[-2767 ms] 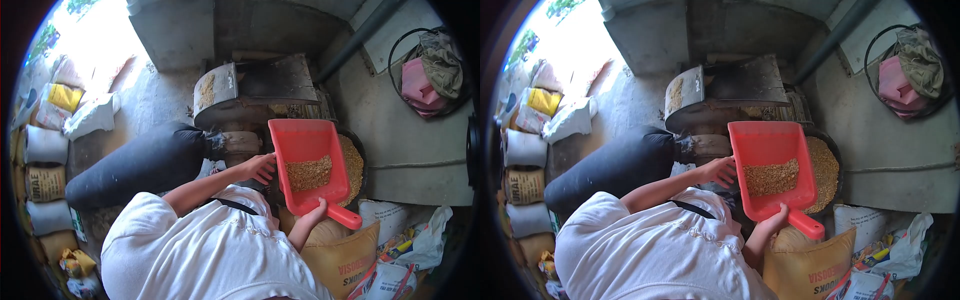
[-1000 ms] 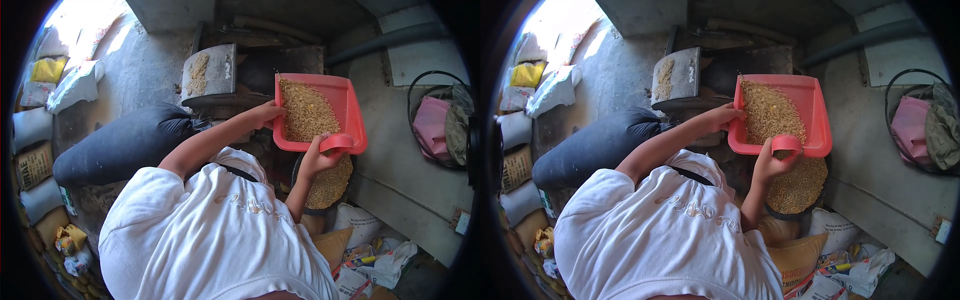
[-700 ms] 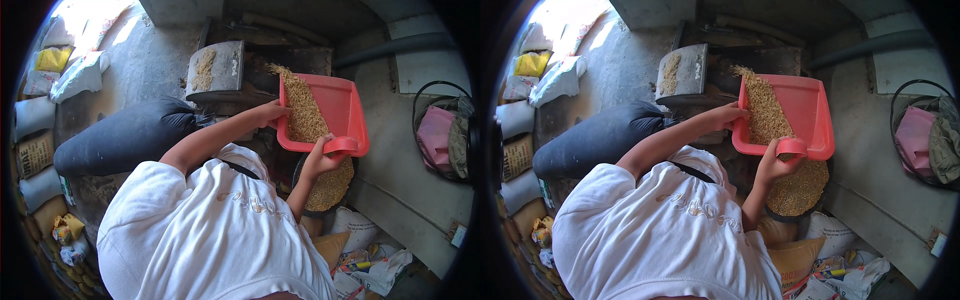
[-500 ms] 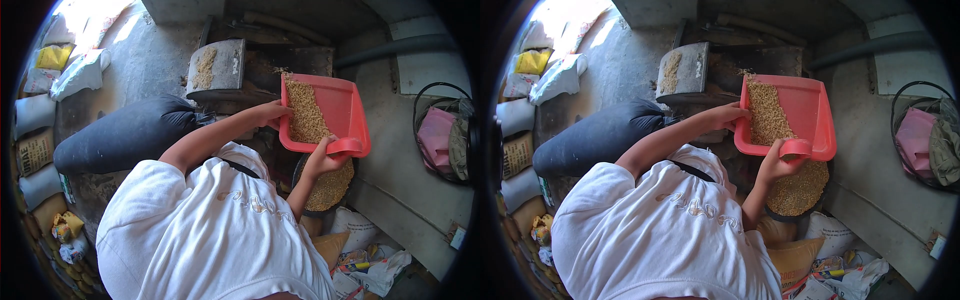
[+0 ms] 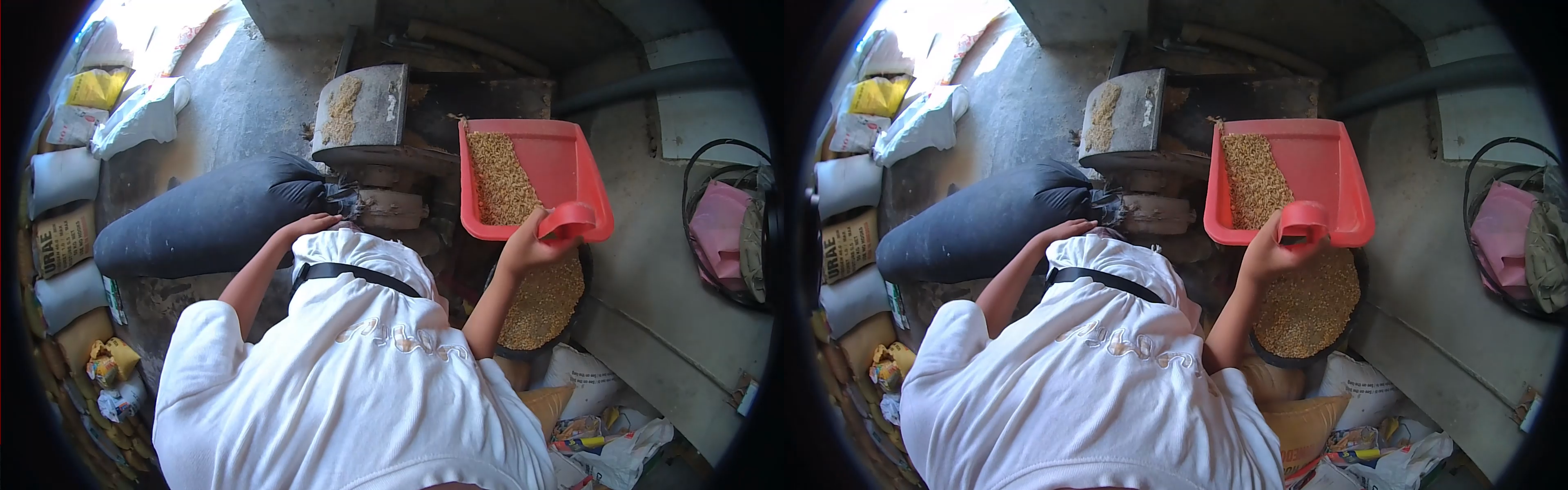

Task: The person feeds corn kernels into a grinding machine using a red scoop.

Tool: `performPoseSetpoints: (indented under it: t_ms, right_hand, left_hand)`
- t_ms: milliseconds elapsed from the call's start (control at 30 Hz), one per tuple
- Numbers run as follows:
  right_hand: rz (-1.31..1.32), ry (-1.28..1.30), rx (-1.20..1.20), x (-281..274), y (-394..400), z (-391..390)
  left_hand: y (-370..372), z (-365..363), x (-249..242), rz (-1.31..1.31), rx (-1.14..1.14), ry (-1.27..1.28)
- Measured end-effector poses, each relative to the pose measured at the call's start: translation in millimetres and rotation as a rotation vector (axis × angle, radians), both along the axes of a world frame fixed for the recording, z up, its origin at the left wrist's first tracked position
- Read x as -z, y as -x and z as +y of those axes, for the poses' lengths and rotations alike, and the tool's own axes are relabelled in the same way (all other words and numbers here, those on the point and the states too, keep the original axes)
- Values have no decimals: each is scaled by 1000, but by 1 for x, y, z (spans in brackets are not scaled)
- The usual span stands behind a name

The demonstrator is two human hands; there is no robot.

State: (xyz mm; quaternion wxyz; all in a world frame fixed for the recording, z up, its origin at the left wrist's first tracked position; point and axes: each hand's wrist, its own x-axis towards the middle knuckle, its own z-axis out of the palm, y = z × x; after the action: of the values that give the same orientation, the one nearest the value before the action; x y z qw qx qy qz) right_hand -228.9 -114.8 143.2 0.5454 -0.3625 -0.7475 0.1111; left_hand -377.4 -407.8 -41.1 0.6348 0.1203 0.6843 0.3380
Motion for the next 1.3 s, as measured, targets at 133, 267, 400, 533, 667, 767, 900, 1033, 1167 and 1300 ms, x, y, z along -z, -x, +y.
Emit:
performPoseSetpoints:
  t_ms: [133, 267, 400, 533, 667, 767, 900, 1033, 1167, 1300]
  right_hand:
    - [-15, -30, -54, 6, 4, 3]
    - [-74, -119, -42, 6, 2, 5]
    - [-49, -65, -69, 9, 0, 6]
    - [-15, -70, -53, 7, 2, 3]
    - [-21, -92, -31, 5, 3, 1]
    - [-42, -110, -34, 1, 4, -1]
    - [-31, -84, -63, 4, 3, 1]
    - [-70, -86, -75, 7, 4, 1]
    - [-120, -97, -51, 6, 3, 4]
    - [-114, -108, -83, 3, 4, 4]
  left_hand:
    - [-6, -5, -3, 82, -5, 70]
    - [1, 8, -16, 203, 51, 46]
    - [5, 44, -22, 516, 87, -41]
    - [-9, 106, -29, 86, -190, -280]
    - [-18, 157, -90, -311, -343, -212]
    - [-29, 180, -99, -442, -404, -255]
    - [-43, 198, -107, -551, -470, -415]
    - [-52, 205, -109, -544, -561, -450]
    - [-49, 209, -112, -522, -557, -408]
    - [-48, 211, -110, -513, -559, -403]
